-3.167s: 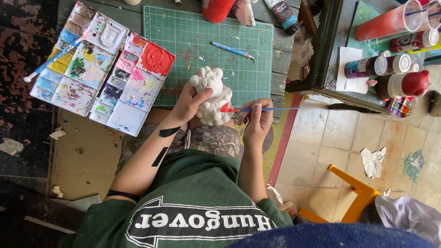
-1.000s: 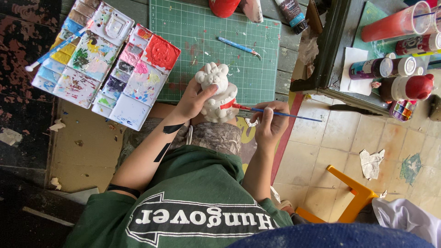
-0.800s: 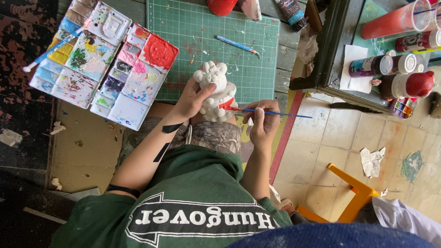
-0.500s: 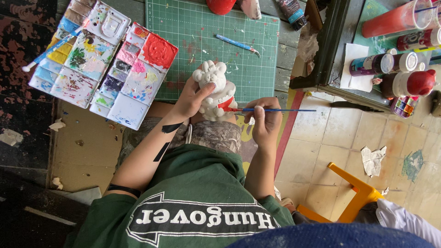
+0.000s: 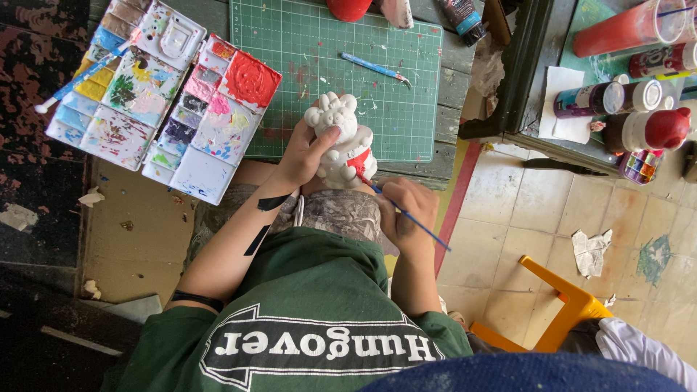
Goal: The person sits at a workbench holding a white plaster figurine and paints it with red paint using a brush. They rotate the figurine to reach different sides, dip the brush in red paint on a palette, and paint the base and body sections of the figurine.
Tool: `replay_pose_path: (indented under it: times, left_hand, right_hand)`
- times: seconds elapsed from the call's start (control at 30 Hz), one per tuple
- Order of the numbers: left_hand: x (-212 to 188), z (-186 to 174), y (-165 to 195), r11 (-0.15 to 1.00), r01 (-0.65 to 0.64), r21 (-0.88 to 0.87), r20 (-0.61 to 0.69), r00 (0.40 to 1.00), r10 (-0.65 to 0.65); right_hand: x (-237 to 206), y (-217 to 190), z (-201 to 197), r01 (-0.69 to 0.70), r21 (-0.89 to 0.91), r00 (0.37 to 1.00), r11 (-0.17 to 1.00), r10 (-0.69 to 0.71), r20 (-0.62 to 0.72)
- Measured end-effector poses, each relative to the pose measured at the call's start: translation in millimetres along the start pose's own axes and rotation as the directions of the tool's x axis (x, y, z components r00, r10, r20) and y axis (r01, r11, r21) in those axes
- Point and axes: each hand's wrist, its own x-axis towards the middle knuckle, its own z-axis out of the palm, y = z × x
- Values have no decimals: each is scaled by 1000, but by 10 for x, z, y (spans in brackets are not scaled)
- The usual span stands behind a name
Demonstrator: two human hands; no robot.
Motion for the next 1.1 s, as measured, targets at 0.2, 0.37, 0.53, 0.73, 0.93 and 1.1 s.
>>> replay_pose_path:
  times: [0.2, 0.37, 0.53, 0.73, 0.93, 1.1]
  left_hand:
    - [-5, 33, 10, 1000, -18, -8, -19, 1000, 17]
    - [-7, 35, 45, 999, -46, 22, -20, 999, 46]
    - [-21, 47, 16, 996, -65, 56, -38, 997, 67]
    - [-31, 62, -1, 992, -62, 106, -76, 995, 70]
    - [-29, 61, 20, 991, -76, 114, -55, 995, 82]
    - [-35, 59, 29, 992, -71, 104, -45, 996, 76]
  right_hand:
    - [-215, 50, 115, -29, 18, 992, 999, 31, -122]
    - [-301, 122, 180, -138, 148, 969, 979, 165, -186]
    - [-279, 67, 148, -164, 62, 965, 984, 174, -196]
    - [-338, 73, 190, -164, 142, 971, 976, 185, -149]
    - [-443, 198, 250, -384, 416, 850, 824, 492, -190]
    - [-462, 175, 246, -288, 439, 880, 851, 416, -229]
